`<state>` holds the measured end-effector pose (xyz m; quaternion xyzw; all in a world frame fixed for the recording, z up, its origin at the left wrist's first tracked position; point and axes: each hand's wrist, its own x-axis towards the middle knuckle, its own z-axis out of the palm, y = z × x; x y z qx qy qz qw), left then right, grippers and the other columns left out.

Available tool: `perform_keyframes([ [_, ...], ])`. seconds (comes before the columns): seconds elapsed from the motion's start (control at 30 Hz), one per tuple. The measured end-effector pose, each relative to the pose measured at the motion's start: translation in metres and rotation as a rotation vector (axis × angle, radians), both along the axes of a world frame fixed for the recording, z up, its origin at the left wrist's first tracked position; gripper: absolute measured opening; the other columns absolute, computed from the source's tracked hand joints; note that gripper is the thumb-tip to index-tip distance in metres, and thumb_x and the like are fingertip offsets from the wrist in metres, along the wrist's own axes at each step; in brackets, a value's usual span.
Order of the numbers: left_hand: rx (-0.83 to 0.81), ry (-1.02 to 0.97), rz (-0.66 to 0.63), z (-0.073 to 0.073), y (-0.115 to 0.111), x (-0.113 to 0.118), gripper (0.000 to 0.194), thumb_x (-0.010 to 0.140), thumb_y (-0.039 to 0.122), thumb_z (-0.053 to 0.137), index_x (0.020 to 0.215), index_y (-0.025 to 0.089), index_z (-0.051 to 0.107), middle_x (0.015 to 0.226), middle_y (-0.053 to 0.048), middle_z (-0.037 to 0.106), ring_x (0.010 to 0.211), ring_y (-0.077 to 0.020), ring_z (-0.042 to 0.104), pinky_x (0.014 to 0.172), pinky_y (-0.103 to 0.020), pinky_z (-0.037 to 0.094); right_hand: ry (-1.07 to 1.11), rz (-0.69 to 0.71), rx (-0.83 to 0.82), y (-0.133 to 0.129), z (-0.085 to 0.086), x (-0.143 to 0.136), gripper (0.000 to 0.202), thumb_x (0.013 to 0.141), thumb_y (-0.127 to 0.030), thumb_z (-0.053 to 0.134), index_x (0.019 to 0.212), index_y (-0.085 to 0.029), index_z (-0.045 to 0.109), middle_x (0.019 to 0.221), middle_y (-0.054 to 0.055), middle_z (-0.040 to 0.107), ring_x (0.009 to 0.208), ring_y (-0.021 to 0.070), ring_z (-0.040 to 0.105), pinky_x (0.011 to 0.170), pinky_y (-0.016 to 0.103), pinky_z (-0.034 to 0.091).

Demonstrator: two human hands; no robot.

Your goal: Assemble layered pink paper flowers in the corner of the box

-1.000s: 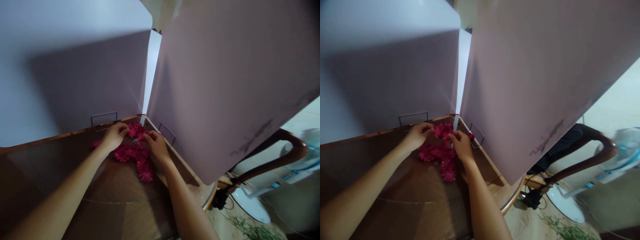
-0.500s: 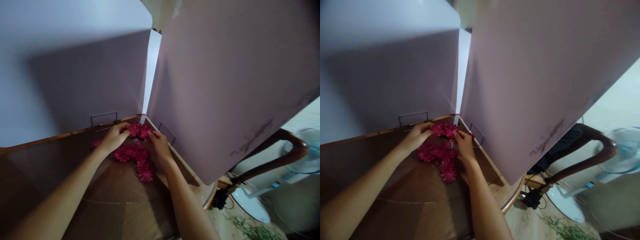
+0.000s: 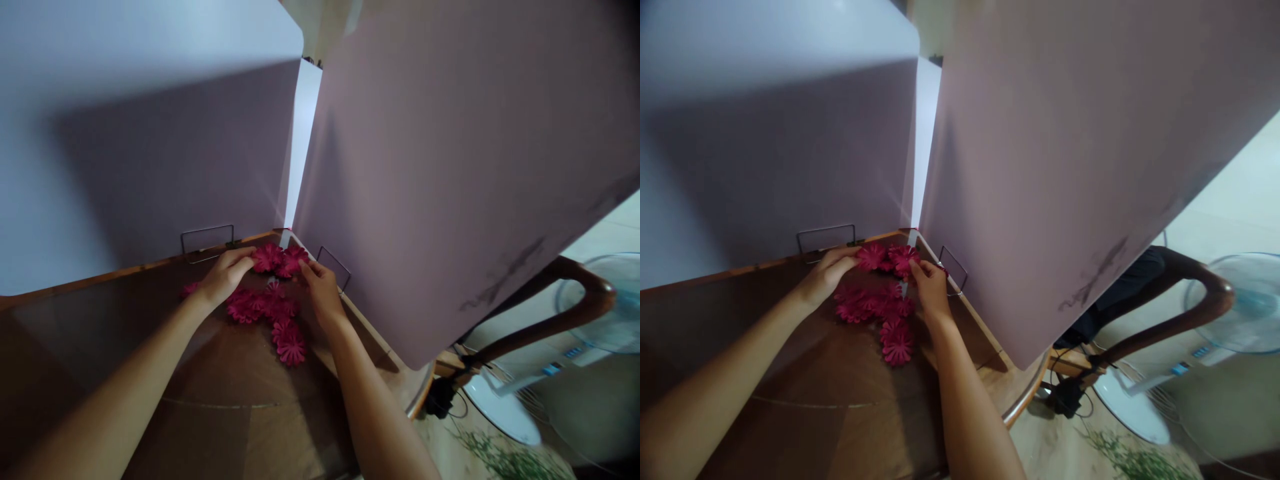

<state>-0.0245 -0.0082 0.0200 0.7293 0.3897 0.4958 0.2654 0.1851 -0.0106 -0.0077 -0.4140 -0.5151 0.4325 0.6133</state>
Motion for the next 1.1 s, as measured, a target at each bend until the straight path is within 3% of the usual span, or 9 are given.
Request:
perform_keyframes([
  [0.23,-0.026,0.002,-0.197,0.005,-0.006,0.005,0.014,0.083,0.026,0.051,0.087,0.02,0.063,0.086,-0.001,0.065,0.086,-0.0197,0.059,0.081,-0.031,0.044,-0.012,-0.019,-0.004,0.0,0.001,-0.001,0.03,0.075,-0.047,0.068,0.076,-0.017,0.066,0.066,0.0,0.062,0.059,0.0124,0.054,0.061,0.025,0.042],
  [0.47,-0.02,0.042,-0.324,-0.001,-0.002,0.006,0.031,0.086,0.018,0.037,0.091,0.018,0.067,0.096,-0.004,0.069,0.095,-0.0207,0.061,0.09,-0.033,0.043,-0.032,0.0,0.005,0.0,0.0,-0.001,0.03,0.076,-0.047,0.068,0.076,-0.018,0.065,0.067,-0.002,0.062,0.059,0.0116,0.053,0.061,0.024,0.041],
  [0.6,0.047,0.055,-0.149,-0.007,0.004,0.01,0.026,0.094,0.034,0.044,0.096,0.019,0.065,0.096,-0.004,0.068,0.091,-0.0216,0.062,0.086,-0.035,0.045,-0.064,0.05,0.005,-0.004,-0.001,-0.006,0.029,0.076,-0.046,0.07,0.075,-0.017,0.065,0.065,-0.002,0.06,0.058,0.0111,0.052,0.059,0.024,0.039],
  [0.7,0.085,0.021,-0.022,-0.014,0.01,0.013,0.029,0.09,0.042,0.057,0.109,0.02,0.059,0.104,-0.006,0.067,0.095,-0.0217,0.064,0.087,-0.036,0.048,-0.093,0.129,0.006,-0.008,0.0,-0.012,0.027,0.077,-0.043,0.071,0.077,-0.017,0.067,0.067,-0.001,0.062,0.06,0.0118,0.054,0.06,0.024,0.041],
  [0.83,0.066,0.028,-0.021,-0.021,0.015,0.014,0.035,0.085,0.034,0.065,0.117,0.022,0.057,0.113,-0.008,0.067,0.097,-0.021,0.065,0.085,-0.037,0.051,-0.112,0.221,-0.006,-0.015,0.003,-0.018,0.022,0.078,-0.04,0.071,0.081,-0.018,0.068,0.071,0.0,0.065,0.061,0.012,0.057,0.063,0.025,0.043],
  [1.1,0.06,0.054,0.057,-0.022,0.017,0.013,0.026,0.081,0.023,0.067,0.107,0.021,0.063,0.1,-0.006,0.072,0.092,-0.0211,0.068,0.082,-0.036,0.052,-0.188,0.301,0.001,-0.019,0.003,-0.015,0.028,0.084,-0.045,0.066,0.09,-0.019,0.07,0.071,0.001,0.066,0.065,0.0126,0.059,0.064,0.026,0.042],
])
